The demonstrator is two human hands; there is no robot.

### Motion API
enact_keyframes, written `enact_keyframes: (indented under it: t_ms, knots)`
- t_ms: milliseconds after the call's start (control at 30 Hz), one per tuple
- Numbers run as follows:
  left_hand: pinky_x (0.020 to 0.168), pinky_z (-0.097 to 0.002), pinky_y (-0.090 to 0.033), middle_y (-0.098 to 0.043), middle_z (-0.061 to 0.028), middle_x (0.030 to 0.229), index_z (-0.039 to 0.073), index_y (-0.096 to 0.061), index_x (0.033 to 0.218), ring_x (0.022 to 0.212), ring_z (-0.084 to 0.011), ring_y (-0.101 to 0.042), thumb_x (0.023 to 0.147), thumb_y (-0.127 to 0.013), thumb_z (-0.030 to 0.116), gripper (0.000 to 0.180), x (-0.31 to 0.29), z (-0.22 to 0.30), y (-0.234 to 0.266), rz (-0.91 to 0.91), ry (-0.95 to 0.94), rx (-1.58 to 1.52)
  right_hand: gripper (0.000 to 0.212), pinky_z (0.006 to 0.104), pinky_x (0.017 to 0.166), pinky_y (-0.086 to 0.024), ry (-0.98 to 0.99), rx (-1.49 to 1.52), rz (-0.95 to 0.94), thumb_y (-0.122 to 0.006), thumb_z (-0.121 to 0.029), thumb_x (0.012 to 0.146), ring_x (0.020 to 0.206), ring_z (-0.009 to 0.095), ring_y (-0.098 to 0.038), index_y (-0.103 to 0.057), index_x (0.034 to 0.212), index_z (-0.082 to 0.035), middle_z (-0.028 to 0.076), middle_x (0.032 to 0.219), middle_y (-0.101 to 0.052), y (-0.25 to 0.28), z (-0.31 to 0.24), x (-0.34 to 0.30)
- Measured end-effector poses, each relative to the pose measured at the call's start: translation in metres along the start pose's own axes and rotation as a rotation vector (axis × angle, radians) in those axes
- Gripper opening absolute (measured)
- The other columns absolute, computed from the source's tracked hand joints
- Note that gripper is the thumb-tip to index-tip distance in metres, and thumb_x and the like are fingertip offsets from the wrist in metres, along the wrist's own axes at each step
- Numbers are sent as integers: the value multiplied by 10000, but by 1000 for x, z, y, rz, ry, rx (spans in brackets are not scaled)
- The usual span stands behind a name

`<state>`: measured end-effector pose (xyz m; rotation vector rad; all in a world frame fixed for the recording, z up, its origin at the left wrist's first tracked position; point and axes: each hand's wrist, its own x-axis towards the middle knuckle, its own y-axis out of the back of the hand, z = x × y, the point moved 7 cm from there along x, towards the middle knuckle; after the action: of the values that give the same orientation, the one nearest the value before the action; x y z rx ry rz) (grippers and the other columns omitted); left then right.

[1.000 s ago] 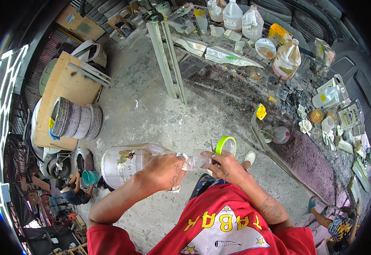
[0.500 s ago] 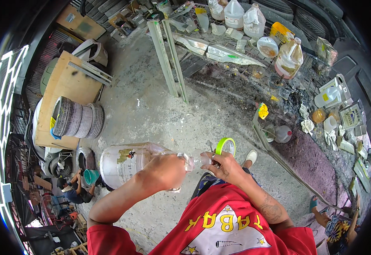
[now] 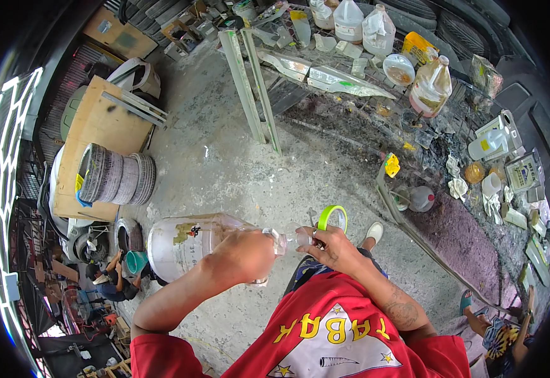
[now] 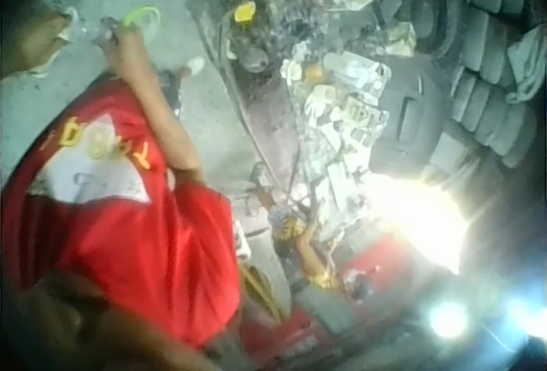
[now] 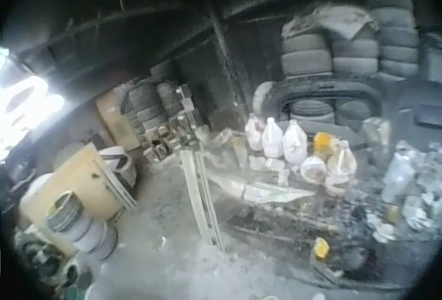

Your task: The person applies bright green masking tape to the edges of a detached car bumper. They retrieve a plastic bottle, pour liquid into a small container, then return to the bumper to continue taping along the contours and edges.

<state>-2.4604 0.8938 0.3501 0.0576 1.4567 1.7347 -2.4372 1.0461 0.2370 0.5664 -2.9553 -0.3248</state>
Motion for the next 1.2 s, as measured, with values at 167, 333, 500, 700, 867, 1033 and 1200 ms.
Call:
enact_keyframes:
  t_ms: [167, 333, 500, 700, 867, 1033, 1200]
  knots:
    - [670, -488, -541, -645, -218, 745, -16, -644, 956, 730, -411, -678, 874, -704, 213, 251, -4, 2, 3, 72, -31, 20, 404, 381, 590, -513, 38, 13, 19, -804, -134, 866, 621, 298, -666, -697, 1233, -4, 203, 718, -671, -2, 11, 0]
    - [645, -474, -514, -589, -199, 699, 3, -629, 932, 676, -407, -630, 875, -721, 204, 229, -7, -2, 13, 133, -54, -20, 401, 364, 587, -498, 53, 49, 43, -810, -133, 863, 613, 245, -637, -701, 1231, -18, 163, 714, -653, 9, 1, 2]
    - [600, -466, -478, -610, -213, 693, 15, -604, 920, 663, -415, -634, 868, -747, 188, 230, -20, 3, 29, 266, -148, -82, 417, 329, 612, -481, -143, 146, -2, -827, -157, 859, 641, 172, -575, -707, 1247, -62, 97, 764, -652, 12, 1, -1]
    - [561, -468, -450, -610, -225, 669, 3, -586, 921, 625, -432, -620, 877, -737, 170, 229, -26, -10, 22, 161, -4, -288, 420, 302, 634, -481, -96, 166, 68, -834, -182, 855, 672, 153, -574, -708, 1248, -103, 85, 862, -688, 14, 0, -3]
    - [573, -479, -460, -623, -212, 646, 5, -615, 1014, 610, -417, -630, 870, -694, 152, 221, -35, -15, 14, 206, -37, -325, 425, 273, 606, -475, -59, 168, 72, -810, -143, 877, 663, 69, -566, -689, 1280, -84, 19, 866, -680, 12, -8, -4]
    - [557, -464, -465, -619, -207, 633, 7, -613, 998, 596, -413, -634, 856, -706, 145, 219, -41, -23, 4, 215, -17, -377, 427, 315, 695, -482, -197, 221, 67, -834, -205, 850, 721, 147, -571, -709, 1253, -137, 66, 931, -700, 6, -5, -8]
    - [550, -461, -466, -631, -215, 660, -9, -599, 959, 607, -418, -641, 856, -712, 139, 213, -44, -24, -1, 271, -90, -486, 477, 308, 812, -507, -210, 357, 53, -825, -187, 857, 879, 131, -636, -688, 1308, -114, 83, 1119, -743, -3, -2, -13]
